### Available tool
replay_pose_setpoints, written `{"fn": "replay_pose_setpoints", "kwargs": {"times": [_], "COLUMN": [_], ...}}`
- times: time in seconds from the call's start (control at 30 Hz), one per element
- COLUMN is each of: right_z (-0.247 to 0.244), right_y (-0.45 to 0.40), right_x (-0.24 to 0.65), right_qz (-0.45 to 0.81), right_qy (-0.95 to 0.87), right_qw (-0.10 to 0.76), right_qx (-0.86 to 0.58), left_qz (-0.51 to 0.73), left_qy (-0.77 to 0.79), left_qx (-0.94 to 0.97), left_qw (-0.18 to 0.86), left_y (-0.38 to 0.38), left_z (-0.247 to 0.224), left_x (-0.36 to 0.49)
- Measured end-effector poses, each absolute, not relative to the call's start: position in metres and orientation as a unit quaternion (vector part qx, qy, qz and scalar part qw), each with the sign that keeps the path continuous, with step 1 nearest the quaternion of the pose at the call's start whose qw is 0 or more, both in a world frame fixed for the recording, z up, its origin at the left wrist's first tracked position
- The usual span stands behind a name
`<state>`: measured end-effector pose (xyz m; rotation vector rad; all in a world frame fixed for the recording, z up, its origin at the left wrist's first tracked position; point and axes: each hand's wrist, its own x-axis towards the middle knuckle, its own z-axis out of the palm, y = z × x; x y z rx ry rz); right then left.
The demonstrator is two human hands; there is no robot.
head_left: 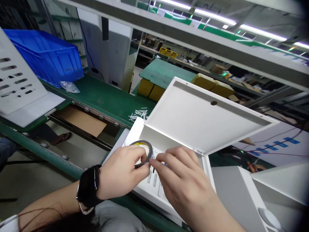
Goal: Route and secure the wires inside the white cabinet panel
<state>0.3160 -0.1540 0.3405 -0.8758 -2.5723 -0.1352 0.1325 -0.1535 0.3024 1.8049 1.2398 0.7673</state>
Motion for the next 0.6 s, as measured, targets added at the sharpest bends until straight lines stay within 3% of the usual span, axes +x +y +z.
{"fn": "replay_pose_setpoints", "kwargs": {"times": [0.37, 0.47, 0.6], "right_z": [0.331, 0.331, 0.34], "right_y": [-0.149, -0.148, -0.152], "right_x": [0.31, 0.31, 0.319], "right_qz": [-0.146, -0.149, -0.127], "right_qy": [-0.935, -0.934, -0.921], "right_qw": [0.133, 0.153, 0.242], "right_qx": [-0.294, -0.287, -0.278], "left_qz": [0.338, 0.348, 0.362], "left_qy": [0.497, 0.49, 0.506], "left_qx": [0.685, 0.672, 0.643], "left_qw": [0.41, 0.433, 0.447], "left_y": [-0.15, -0.15, -0.14], "left_z": [0.293, 0.296, 0.303], "left_x": [0.142, 0.141, 0.123]}}
